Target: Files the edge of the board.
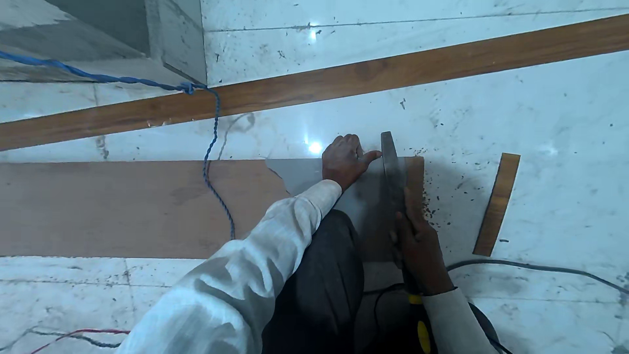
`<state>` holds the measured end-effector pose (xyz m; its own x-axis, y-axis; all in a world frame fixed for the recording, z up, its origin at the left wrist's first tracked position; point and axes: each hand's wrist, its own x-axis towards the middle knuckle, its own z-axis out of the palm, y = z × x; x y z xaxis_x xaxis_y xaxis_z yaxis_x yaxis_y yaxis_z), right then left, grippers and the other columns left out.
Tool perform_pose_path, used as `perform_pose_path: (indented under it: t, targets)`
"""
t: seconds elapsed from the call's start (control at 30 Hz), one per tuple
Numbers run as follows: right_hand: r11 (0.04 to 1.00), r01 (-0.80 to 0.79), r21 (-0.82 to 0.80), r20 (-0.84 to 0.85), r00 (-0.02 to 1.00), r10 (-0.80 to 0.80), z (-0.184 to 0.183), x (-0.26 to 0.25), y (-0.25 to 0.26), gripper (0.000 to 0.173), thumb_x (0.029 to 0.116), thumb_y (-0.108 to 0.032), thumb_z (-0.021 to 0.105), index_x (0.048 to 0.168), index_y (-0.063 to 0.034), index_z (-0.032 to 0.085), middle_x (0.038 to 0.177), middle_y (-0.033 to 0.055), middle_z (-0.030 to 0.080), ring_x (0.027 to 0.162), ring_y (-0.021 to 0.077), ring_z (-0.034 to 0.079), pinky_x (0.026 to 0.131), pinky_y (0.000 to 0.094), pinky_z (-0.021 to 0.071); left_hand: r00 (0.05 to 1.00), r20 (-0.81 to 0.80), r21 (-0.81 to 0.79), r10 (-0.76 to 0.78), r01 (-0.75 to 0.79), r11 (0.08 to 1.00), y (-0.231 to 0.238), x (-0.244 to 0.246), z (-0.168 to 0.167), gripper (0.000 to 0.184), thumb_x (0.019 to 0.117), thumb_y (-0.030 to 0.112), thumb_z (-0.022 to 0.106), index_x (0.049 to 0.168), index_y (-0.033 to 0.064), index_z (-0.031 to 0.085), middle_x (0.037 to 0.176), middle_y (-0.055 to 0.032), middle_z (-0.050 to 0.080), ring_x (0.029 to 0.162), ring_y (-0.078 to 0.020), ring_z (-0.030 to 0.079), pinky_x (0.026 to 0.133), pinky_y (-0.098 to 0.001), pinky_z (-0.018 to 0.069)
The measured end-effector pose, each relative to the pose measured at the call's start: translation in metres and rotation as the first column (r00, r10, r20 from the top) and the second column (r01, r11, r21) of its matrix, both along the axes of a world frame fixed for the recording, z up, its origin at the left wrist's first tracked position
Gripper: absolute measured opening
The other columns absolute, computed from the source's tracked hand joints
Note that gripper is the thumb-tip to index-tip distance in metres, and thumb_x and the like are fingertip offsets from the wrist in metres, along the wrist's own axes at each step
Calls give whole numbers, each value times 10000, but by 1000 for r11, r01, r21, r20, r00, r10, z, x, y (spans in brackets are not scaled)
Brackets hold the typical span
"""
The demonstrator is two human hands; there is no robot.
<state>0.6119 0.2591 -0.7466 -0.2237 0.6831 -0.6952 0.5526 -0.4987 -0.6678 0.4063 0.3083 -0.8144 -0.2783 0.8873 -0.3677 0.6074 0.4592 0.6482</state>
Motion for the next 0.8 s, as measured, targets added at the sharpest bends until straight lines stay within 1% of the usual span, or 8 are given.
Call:
perform_pose_path:
  t: [0.13,0.23,0.37,0.53,0.63,0.7,0.73,0.8]
  targets:
    - [999,-30,33,28,999,29,0,-2,-1,565,1092,-174,438,1631,-193,269,628,41,515,385,118,442,355,290,432,1000,-4,19,-4,4,1000,0,0,-2,467,953,445,710,845,-6,659,956,-158,673,964,-322,642,824,-488,484]
    - [998,-46,50,46,998,43,0,-3,-3,564,1090,-179,431,1630,-183,270,608,27,506,378,112,447,351,291,437,1000,8,1,-5,5,1000,0,0,-1,466,956,453,703,876,-5,671,995,-159,680,1010,-328,642,846,-500,484]
    - [994,-79,72,68,995,74,-3,-4,-2,567,1087,-190,440,1626,-151,269,624,43,526,395,129,467,367,315,453,1000,-1,27,-13,13,1000,-1,-1,-1,476,959,443,694,897,-28,680,990,-183,687,999,-346,656,845,-515,496]
    - [990,-118,80,154,982,105,3,-6,-4,564,1094,-188,444,1631,-206,273,636,61,536,397,143,456,368,327,442,1000,15,16,-23,23,1000,-3,0,2,472,969,437,685,910,-32,676,1009,-182,686,1011,-344,651,861,-513,490]
    - [952,-235,196,293,941,172,7,-11,-6,547,1076,-158,480,1603,-124,339,717,129,616,484,210,532,450,403,482,1000,1,14,-31,31,999,1,-2,2,473,974,440,676,906,-28,670,998,-180,681,1004,-341,648,843,-508,487]
    - [924,-292,246,339,919,200,3,-19,0,541,1068,-113,497,1588,-70,354,927,243,688,645,326,626,593,514,526,999,3,-15,-46,46,999,0,-4,3,475,984,442,659,939,-31,683,1050,-192,691,1062,-352,651,879,-521,491]
    - [917,-308,252,344,915,213,1,-20,5,539,1073,-111,486,1591,-67,345,987,263,686,679,342,637,621,528,533,999,11,-27,-51,51,998,-3,-1,2,478,986,447,656,953,-28,686,1075,-197,692,1088,-359,649,899,-531,492]
    - [936,-271,223,302,932,198,-2,-23,21,543,1085,-139,475,1605,-100,323,983,232,675,637,293,609,588,483,528,999,9,-14,-44,44,999,-1,0,2,478,979,455,666,952,-22,688,1099,-198,695,1118,-368,647,926,-542,496]
